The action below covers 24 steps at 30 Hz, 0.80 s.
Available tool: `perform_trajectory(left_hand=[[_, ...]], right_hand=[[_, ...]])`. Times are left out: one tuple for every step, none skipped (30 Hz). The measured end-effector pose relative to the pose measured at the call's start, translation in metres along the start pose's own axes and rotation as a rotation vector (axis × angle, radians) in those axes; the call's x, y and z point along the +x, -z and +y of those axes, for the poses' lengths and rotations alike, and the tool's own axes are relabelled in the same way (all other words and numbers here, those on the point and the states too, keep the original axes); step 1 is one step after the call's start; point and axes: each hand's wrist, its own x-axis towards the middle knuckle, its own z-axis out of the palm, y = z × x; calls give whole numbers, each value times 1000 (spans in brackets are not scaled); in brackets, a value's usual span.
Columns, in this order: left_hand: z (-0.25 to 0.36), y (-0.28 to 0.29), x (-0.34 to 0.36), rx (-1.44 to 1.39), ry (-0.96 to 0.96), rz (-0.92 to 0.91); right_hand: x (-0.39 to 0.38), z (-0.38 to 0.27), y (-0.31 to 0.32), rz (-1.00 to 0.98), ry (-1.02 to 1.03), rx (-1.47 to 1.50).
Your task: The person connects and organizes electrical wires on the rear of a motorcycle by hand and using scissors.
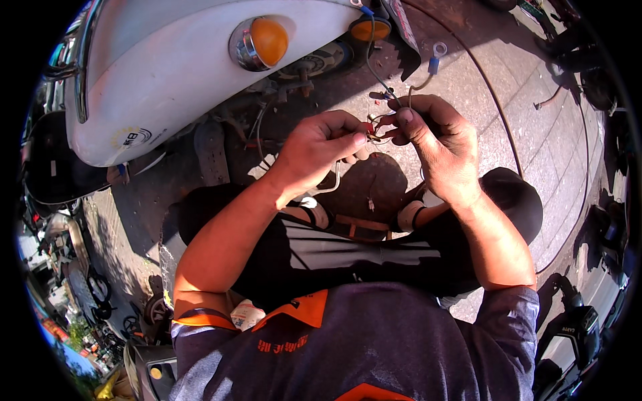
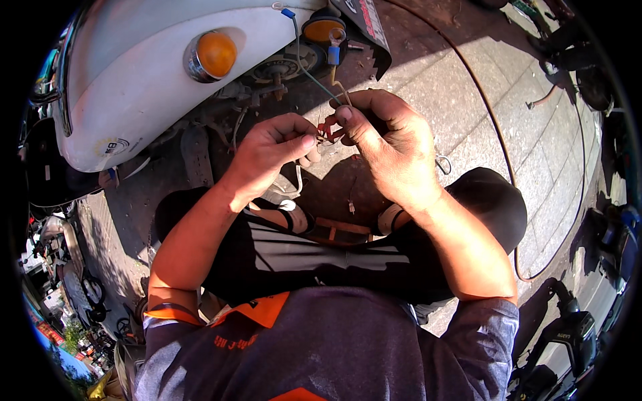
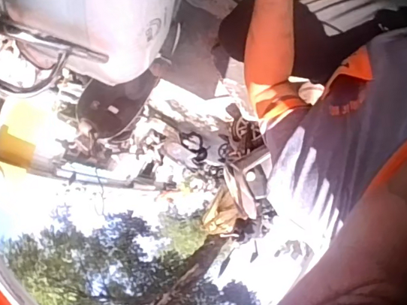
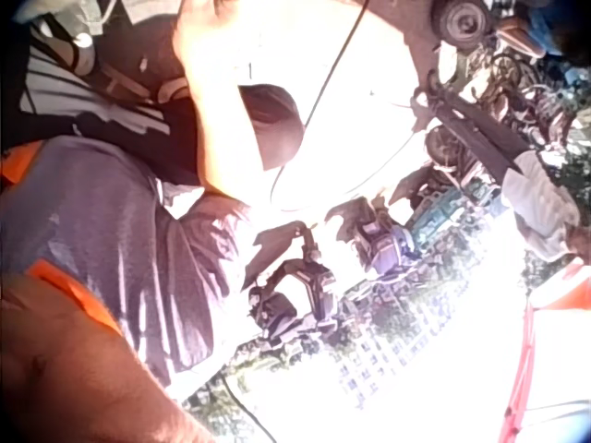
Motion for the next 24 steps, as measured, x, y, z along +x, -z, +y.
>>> perform_trajectory(left_hand=[[2, -2, -1, 47, 37, -9], [4, -5, -2, 94, 74, -18], [4, -7, -3, 141, 111, -28], [2, -7, -3, 174, 74, -63], [3, -8, -2, 162, 80, -91], [5, -9, -2, 150, 85, -119], [8, -9, -1, 142, 86, -146], [5, -9, 0, 79, 101, -144], [-1, -8, -1, -20, 130, -102], [-8, -6, -1, -116, 153, -60], [-14, -4, 0, -213, 175, -18], [-17, 1, 0, -259, 158, -4], [-19, 7, 2, -306, 115, -3], [-20, 14, 4, -353, 72, -2], [-20, 18, 7, -400, 29, -1], [-20, 21, 9, -436, -9, -25], [-20, 22, 8, -439, -20, -22], [-19, 22, 8, -441, -31, -20], [-20, 21, 8, -446, -37, -27], [-21, 21, 8, -438, -41, -45], [-21, 20, 8, -433, -41, -52], [-19, 18, 7, -429, -40, -59], [-19, 16, 6, -424, -39, -65], [-19, 15, 5, -397, -48, -52]], right_hand=[[0, -3, -1, 1, -27, -9], [1, -4, -2, -18, -63, 24], [3, 0, -2, -44, -75, 10], [7, 5, -1, -70, -86, -3], [11, 9, -1, -96, -97, -15], [14, 11, -2, -111, -140, 31], [19, 14, -2, -130, -165, 31], [23, 19, -2, -149, -189, 30], [26, 22, -1, -168, -213, 29], [30, 20, 0, -192, -275, -9], [31, 18, 0, -128, -284, 78], [31, 16, -2, -64, -292, 165], [31, 16, -4, -2, -297, 255], [29, 21, 2, -5, -245, 246], [26, 21, 4, -44, -186, 132], [20, 21, 5, -88, -131, 19], [14, 19, 3, -133, -75, -92], [9, 13, 1, -234, -5, -245], [4, 5, -2, -290, 42, -258], [2, 7, -6, -287, -29, -168], [1, 9, -9, -283, -100, -77], [2, 8, -9, -280, 37, -179], [5, 5, -8, -276, 175, -281], [6, 4, -8, -271, 313, -382]])
